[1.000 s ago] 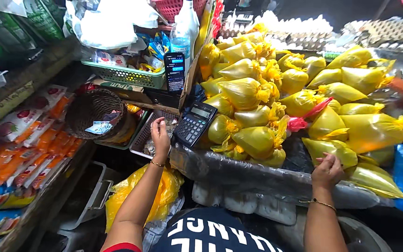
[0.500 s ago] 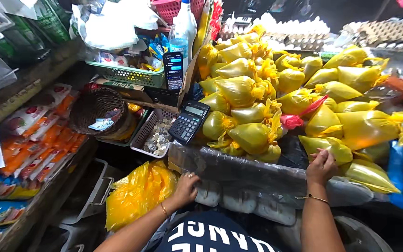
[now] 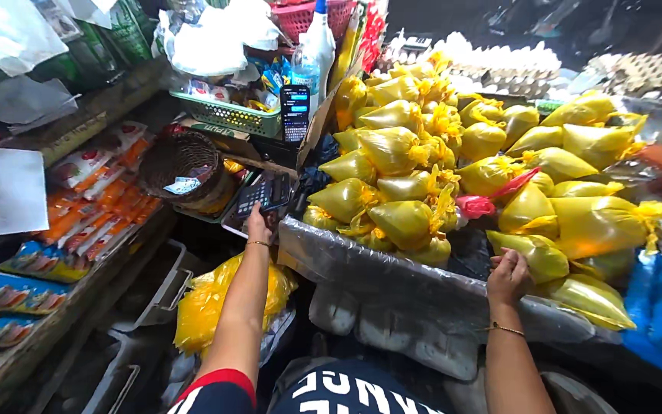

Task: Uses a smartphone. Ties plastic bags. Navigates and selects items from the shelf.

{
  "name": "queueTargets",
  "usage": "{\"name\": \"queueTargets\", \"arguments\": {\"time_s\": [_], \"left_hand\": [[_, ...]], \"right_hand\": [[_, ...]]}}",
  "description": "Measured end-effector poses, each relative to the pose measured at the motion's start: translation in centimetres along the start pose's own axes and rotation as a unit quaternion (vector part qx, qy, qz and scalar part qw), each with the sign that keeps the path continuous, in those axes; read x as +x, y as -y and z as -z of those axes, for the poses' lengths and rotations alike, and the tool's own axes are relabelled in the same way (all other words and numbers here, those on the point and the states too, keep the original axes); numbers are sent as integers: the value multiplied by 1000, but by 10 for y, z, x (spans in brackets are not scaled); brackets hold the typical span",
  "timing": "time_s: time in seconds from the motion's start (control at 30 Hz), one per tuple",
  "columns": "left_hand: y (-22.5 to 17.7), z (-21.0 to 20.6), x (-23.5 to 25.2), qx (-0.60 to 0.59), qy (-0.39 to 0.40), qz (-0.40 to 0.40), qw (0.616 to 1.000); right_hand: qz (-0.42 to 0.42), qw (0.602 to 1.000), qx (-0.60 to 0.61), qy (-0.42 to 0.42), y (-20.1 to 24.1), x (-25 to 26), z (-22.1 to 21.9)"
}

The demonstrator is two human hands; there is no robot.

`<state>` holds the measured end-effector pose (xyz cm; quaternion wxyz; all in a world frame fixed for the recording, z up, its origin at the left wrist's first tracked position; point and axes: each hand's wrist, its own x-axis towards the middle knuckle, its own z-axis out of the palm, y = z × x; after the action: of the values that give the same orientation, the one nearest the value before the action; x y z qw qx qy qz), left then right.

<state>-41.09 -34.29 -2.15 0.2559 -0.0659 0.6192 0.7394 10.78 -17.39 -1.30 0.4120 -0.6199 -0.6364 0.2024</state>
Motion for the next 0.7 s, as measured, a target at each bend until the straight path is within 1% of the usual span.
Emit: {"name": "queueTargets", "arguments": {"time_s": [0.07, 0.2, 0.27, 0.37, 0.43, 0.47, 0.5, 0.53, 0.57, 0.6, 0.63, 0.67, 0.7], "left_hand": [[-1, 0, 9, -33, -26, -2, 999], [6, 14, 20, 14, -58, 31, 998], [16, 18, 28, 18, -57, 58, 997], [27, 18, 29, -21, -47, 81, 995], [29, 17, 25, -5, -43, 87, 995], [30, 17, 21, 20, -34, 80, 996], [31, 18, 14, 59, -19, 56, 996], [34, 21, 3, 117, 2, 9, 993], [37, 27, -11, 188, 35, -58, 980], [41, 35, -25, 256, 82, -135, 954], [45, 43, -40, 311, 134, -214, 916], [47, 51, -57, 361, 196, -269, 871], [48, 61, -76, 417, 267, -276, 824]], "right_hand": [[-5, 1000, 0, 4, 1, 0, 0], [2, 1000, -12, 12, 0, 1, 0], [2, 1000, -15, 7, 0, 1, -1], [-4, 1000, -27, -1, 1, 0, -1], [-11, 999, -35, 15, 7, -1, 2], [-14, 999, -39, 23, 10, 0, 2], [-21, 999, -38, 30, 12, 1, 3], [-31, 998, -34, 36, 12, 1, 3], [-48, 998, -26, 36, 12, 1, 2], [-70, 997, -20, 32, 10, 2, 1], [-86, 996, -18, 25, 6, 3, -1], [-94, 995, -19, 17, -1, 6, -3], [-98, 995, -23, 11, -8, 7, -5]]}}
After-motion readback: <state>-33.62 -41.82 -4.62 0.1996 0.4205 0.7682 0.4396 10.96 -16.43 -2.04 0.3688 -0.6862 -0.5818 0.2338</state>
